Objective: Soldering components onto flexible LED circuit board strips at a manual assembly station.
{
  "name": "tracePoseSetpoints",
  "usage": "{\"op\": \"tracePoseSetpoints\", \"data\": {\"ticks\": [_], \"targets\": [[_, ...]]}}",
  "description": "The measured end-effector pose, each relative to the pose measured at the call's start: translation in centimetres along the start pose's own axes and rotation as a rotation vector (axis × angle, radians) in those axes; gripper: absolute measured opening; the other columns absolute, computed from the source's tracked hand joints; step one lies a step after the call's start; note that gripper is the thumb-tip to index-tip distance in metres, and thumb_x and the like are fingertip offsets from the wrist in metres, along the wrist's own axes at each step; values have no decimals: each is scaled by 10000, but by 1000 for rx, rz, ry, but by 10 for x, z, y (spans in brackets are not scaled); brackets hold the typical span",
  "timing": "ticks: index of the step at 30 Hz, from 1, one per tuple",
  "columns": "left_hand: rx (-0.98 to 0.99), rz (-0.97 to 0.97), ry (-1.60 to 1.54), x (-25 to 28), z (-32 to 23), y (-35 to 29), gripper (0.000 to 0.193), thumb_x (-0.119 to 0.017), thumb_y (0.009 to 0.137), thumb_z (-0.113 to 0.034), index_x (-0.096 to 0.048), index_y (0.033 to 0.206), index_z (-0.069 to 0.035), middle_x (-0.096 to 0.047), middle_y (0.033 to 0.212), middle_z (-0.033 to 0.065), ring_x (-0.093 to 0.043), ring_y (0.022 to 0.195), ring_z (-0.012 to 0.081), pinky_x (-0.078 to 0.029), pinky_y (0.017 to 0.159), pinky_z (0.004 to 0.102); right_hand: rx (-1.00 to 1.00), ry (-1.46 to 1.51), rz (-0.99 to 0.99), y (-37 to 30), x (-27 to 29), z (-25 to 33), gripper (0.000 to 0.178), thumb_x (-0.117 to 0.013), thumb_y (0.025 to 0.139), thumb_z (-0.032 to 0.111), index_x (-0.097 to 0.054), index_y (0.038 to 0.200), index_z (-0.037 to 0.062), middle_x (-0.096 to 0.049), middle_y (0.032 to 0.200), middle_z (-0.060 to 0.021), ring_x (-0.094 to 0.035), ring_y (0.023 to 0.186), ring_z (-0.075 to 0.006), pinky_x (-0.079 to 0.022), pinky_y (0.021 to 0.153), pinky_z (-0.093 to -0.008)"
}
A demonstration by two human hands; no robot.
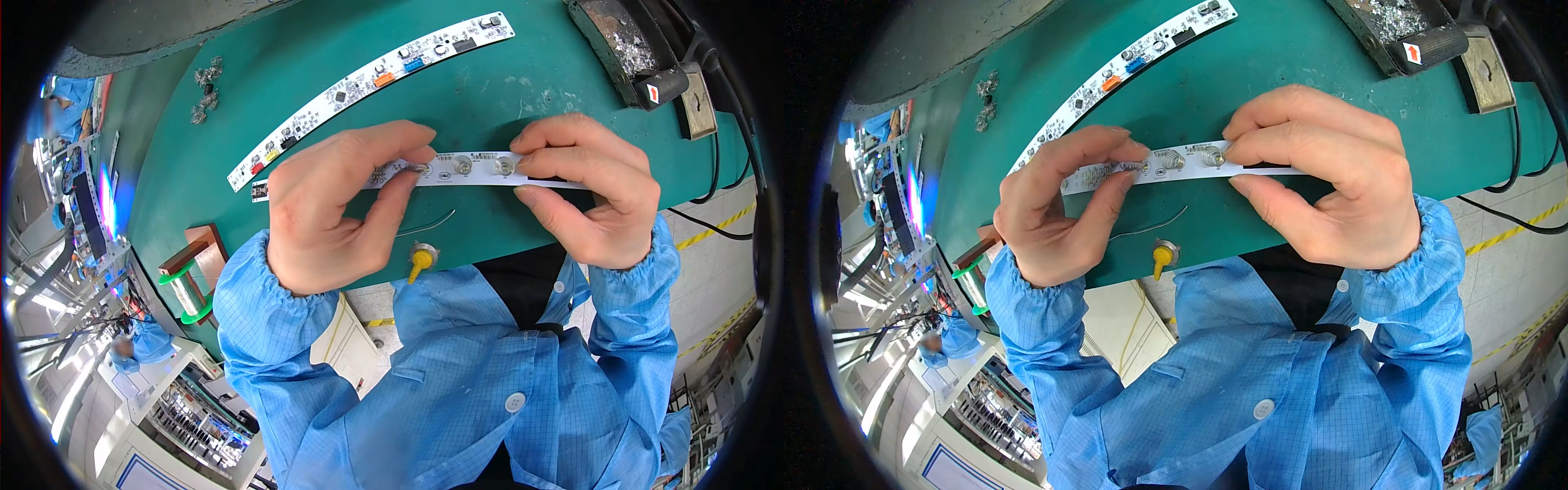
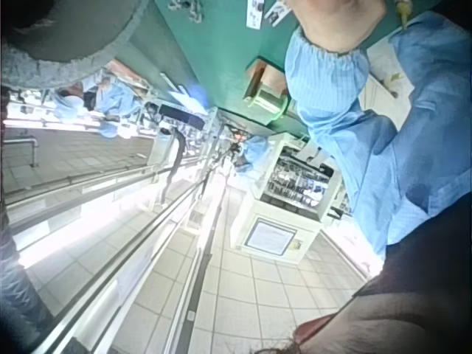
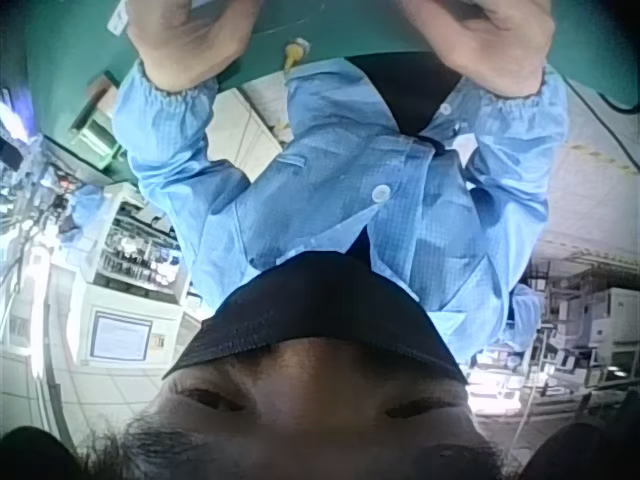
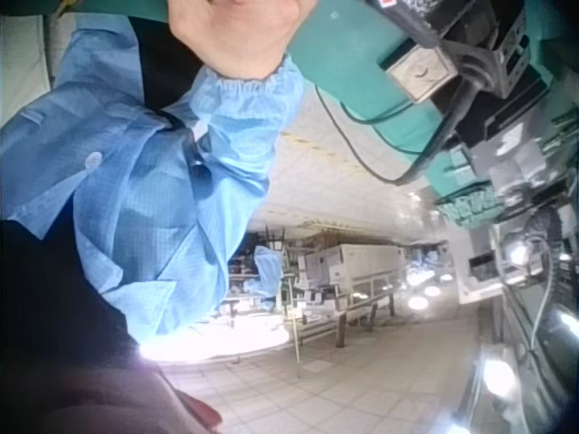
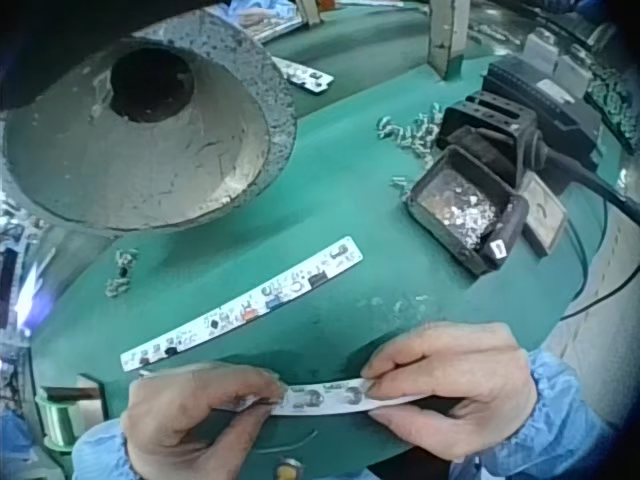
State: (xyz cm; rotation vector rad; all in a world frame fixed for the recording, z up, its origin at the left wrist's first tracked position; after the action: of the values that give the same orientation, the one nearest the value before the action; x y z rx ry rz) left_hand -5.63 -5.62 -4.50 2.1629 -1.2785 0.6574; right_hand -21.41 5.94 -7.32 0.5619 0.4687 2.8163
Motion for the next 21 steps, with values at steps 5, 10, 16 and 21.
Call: {"op": "tracePoseSetpoints", "data": {"ticks": [5, 10, 16, 21], "targets": [[-83, 26, 4, -3, -5, 3, 242, -674, 752, 175, -685, 973, 75, -739, 948, 184, -733, 862, 249, -587, 792, 316, 4, 1, -5, -1, 0, 0, 208, -728, 676, -73, -699, 881, -59, -681, 974, -192, -682, 842, -274, -548, 742, -333], [-132, -53, 2, -3, 1, -5, 206, -713, 702, 140, -714, 876, 30, -733, 924, 159, -727, 800, 262, -583, 695, 307, 11, 4, -18, -2, 0, 0, 213, -734, 679, -74, -699, 888, -57, -682, 974, -191, -682, 843, -275, -549, 741, -329], [-113, -116, 0, -5, -1, -11, 273, -751, 674, 122, -705, 932, 45, -735, 952, 168, -734, 842, 286, -592, 712, 323, 11, 2, -6, -1, 0, 0, 207, -737, 690, -73, -697, 893, -56, -683, 978, -191, -684, 849, -275, -551, 747, -330], [-120, -195, 52, -10, -2, -14, 315, -760, 672, 122, -690, 971, 52, -735, 963, 179, -737, 853, 296, -596, 722, 344, 10, -5, -9, -1, 0, -1, 207, -736, 695, -70, -698, 898, -53, -684, 979, -191, -685, 850, -274, -550, 746, -331]]}}
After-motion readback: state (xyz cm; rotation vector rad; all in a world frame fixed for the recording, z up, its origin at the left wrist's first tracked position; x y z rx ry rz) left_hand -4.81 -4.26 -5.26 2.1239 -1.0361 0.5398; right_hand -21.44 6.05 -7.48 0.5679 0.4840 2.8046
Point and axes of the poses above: each hand's wrist, its own y-axis towards the middle knuckle, its own x-axis out of the back of the hand, z = x × y, the point moved 7 cm from there along y, towards the middle knuckle
